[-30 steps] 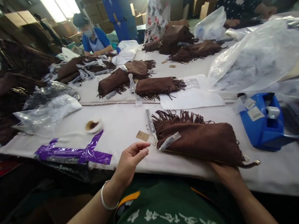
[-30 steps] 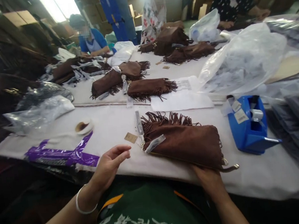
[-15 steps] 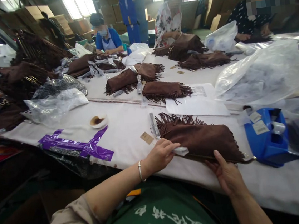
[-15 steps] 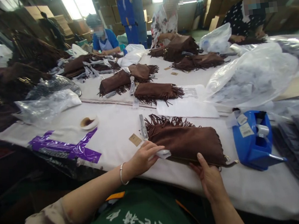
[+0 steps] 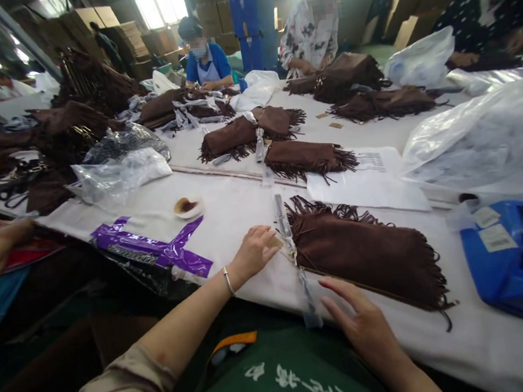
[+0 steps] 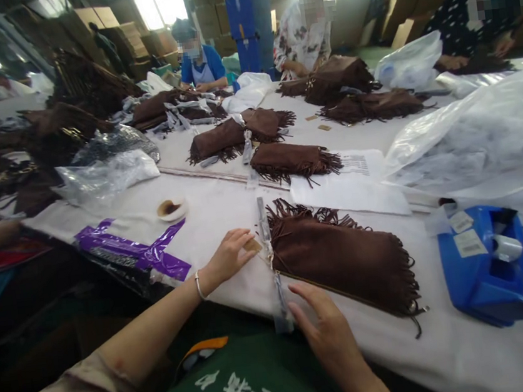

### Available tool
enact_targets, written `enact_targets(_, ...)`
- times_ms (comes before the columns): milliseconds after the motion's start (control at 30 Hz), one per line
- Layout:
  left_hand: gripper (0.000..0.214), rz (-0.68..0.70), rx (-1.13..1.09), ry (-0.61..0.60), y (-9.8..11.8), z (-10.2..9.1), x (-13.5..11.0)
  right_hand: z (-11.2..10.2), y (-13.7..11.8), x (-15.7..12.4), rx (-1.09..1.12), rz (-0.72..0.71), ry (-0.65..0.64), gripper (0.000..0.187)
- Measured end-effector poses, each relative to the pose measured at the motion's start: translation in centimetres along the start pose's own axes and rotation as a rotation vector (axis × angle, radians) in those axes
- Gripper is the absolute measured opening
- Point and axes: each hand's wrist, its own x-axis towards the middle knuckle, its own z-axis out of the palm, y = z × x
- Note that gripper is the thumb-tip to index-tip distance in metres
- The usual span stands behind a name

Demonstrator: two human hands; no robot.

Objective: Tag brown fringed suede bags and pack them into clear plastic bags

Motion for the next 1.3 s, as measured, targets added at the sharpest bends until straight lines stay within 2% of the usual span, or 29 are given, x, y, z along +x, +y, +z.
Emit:
enact_targets(67,0.038,-0.110,-0.011,-0.015,-1.0,0.2,1.5,1.7,-0.4,1.4,-0.268,-0.275,-0.020,0.046)
enact_targets(133,0.035,-0.213,-0.051,-0.005,-1.5,0.5,3.1,2.8,0.3,2.3,-0.434,-0.387,-0.044,0.052)
enact_targets(200,0.041,-0.287,-0.080,0.024,-1.9,1.0,5.0,3.3,1.6,2.6,-0.493,-0.413,-0.017,0.052)
enact_targets(300,0.062,-0.398,-0.142,0.058,-2.3,2.2,8.4,3.4,3.1,2.3,-0.471,-0.424,0.041,0.049)
enact_targets(367,0.075,-0.489,-0.208,0.064,-2.6,2.9,10.2,3.3,3.6,2.1,-0.436,-0.423,0.060,0.048)
enact_targets(433,0.078,-0.570,-0.285,0.074,-3.0,3.0,11.2,3.2,3.6,2.0,-0.413,-0.417,0.068,0.047)
enact_targets(500,0.073,-0.623,-0.369,0.087,-3.4,2.5,10.8,3.2,3.5,2.0,-0.406,-0.403,0.072,0.046)
enact_targets(633,0.055,-0.650,-0.493,0.078,-4.6,0.3,7.4,3.4,3.4,2.1,-0.399,-0.391,0.076,0.045)
enact_targets(700,0.045,-0.656,-0.496,0.065,-5.0,-0.4,5.9,3.4,3.4,2.1,-0.397,-0.395,0.085,0.045)
enact_targets(767,0.038,-0.661,-0.461,0.043,-4.9,-0.4,5.6,3.5,3.5,2.0,-0.400,-0.399,0.100,0.044)
enact_targets(833,0.038,-0.657,-0.400,0.002,-4.5,0.3,6.5,3.5,3.6,2.0,-0.406,-0.403,0.104,0.044)
enact_targets(1000,0.041,-0.627,-0.218,-0.117,-3.1,2.4,11.2,3.4,3.6,2.0,-0.417,-0.396,0.071,0.042)
enact_targets(1100,0.036,-0.577,-0.167,-0.179,-3.0,2.3,11.8,3.3,3.5,2.0,-0.415,-0.397,0.069,0.043)
enact_targets(1200,0.041,-0.477,-0.161,-0.207,-3.4,1.1,9.5,3.3,3.4,1.9,-0.410,-0.393,0.081,0.044)
enact_targets(1300,0.033,-0.325,-0.162,-0.222,-3.5,-0.6,5.4,3.4,3.4,2.0,-0.404,-0.398,0.090,0.045)
